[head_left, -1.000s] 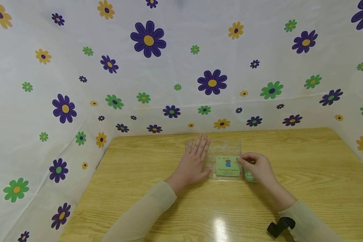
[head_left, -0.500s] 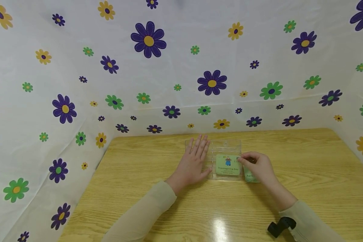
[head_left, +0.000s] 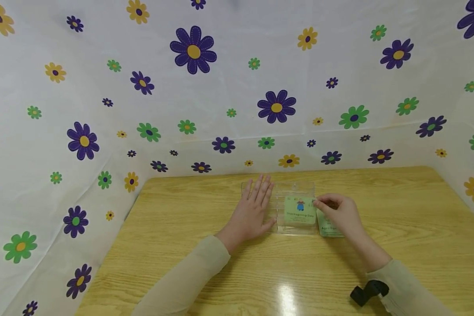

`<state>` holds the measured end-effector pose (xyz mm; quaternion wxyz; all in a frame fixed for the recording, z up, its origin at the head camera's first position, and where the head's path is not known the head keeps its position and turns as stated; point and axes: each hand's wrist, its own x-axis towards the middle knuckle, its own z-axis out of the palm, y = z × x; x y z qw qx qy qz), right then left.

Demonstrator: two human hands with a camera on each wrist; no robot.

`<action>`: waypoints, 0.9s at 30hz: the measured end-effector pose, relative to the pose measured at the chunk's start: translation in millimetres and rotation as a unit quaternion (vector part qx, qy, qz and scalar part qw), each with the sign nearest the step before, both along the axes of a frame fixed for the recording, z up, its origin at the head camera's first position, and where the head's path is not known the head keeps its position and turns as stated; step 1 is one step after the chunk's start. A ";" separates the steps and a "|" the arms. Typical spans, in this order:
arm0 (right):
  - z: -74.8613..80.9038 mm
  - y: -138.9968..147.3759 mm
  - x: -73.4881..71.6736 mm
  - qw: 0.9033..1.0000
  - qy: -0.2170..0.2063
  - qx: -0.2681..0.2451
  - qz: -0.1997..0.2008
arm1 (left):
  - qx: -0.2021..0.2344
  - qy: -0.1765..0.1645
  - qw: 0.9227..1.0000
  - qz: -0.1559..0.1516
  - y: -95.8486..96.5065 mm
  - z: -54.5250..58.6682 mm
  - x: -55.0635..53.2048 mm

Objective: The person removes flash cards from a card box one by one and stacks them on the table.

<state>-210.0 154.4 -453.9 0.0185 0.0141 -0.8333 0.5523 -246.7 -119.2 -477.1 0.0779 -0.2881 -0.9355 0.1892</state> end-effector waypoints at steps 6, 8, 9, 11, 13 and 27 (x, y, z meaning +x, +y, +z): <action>2.0 2.3 -0.4 1.000 0.003 -0.003 -0.003 | 0.008 -0.003 1.000 -0.001 -0.3 1.0 0.4; 2.9 3.1 -0.5 1.000 0.004 -0.002 -0.005 | 0.008 -0.002 1.000 -0.001 -0.5 1.0 0.7; 3.5 3.6 -0.5 1.000 0.005 0.000 -0.006 | 0.009 -0.002 1.000 -0.001 -0.6 1.0 0.7; 5.1 4.7 -0.4 1.000 0.004 0.006 -0.010 | 0.009 -0.002 1.000 0.000 -0.8 0.9 0.7; 6.3 6.4 0.0 1.000 0.004 0.010 -0.012 | 0.009 -0.003 1.000 0.001 -0.7 1.0 0.8; 4.3 21.5 0.6 1.000 0.005 0.014 -0.027 | 0.010 -0.004 1.000 0.003 0.0 0.9 1.0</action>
